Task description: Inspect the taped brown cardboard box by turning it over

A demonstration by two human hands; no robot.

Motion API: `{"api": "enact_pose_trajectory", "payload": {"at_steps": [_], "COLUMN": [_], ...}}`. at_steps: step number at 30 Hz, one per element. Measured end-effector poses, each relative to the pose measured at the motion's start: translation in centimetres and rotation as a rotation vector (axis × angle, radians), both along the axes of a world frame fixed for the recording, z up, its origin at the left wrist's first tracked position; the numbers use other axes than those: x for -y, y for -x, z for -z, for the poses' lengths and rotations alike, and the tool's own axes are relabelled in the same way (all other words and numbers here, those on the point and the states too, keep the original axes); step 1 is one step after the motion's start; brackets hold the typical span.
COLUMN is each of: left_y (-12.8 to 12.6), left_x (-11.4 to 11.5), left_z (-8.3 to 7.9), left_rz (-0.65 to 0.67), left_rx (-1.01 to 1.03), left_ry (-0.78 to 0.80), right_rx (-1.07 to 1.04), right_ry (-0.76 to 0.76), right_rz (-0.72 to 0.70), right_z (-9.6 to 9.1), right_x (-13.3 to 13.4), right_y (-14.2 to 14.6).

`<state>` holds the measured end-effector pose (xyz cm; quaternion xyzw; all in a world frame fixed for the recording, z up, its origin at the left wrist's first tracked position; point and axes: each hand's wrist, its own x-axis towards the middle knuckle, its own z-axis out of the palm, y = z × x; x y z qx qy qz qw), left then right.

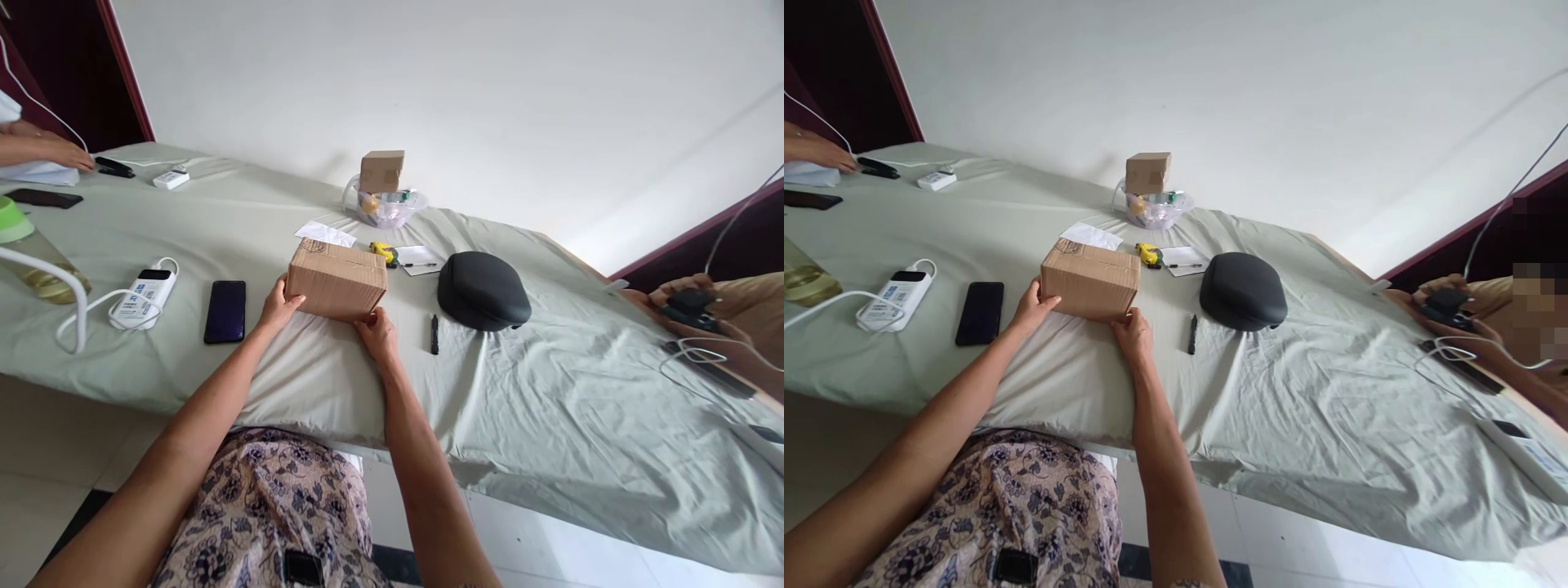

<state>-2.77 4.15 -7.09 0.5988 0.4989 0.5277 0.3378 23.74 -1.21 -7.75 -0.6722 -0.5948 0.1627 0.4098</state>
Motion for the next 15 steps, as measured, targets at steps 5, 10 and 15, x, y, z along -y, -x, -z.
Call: {"api": "enact_pose_trajectory", "payload": {"at_steps": [5, 10, 15], "left_y": [-0.4, -1.5, -2.4], "left_x": [0.3, 0.9, 2.0], "left_z": [-0.1, -0.1, -0.8], "left_rz": [0.017, 0.038, 0.129], "left_rx": [0.015, 0.012, -0.039], "left_ry": [-0.031, -0.11, -0.169], "right_rx": [-0.086, -0.217, -0.264], "right_ry": [-0.119, -0.431, -0.477], "right_rz": [0.091, 0.126, 0.168], "right_z": [-0.5, -1.4, -1.2], "right_x": [0.5, 1.1, 1.2], "right_y": [0.5, 0.7, 0.7]}}
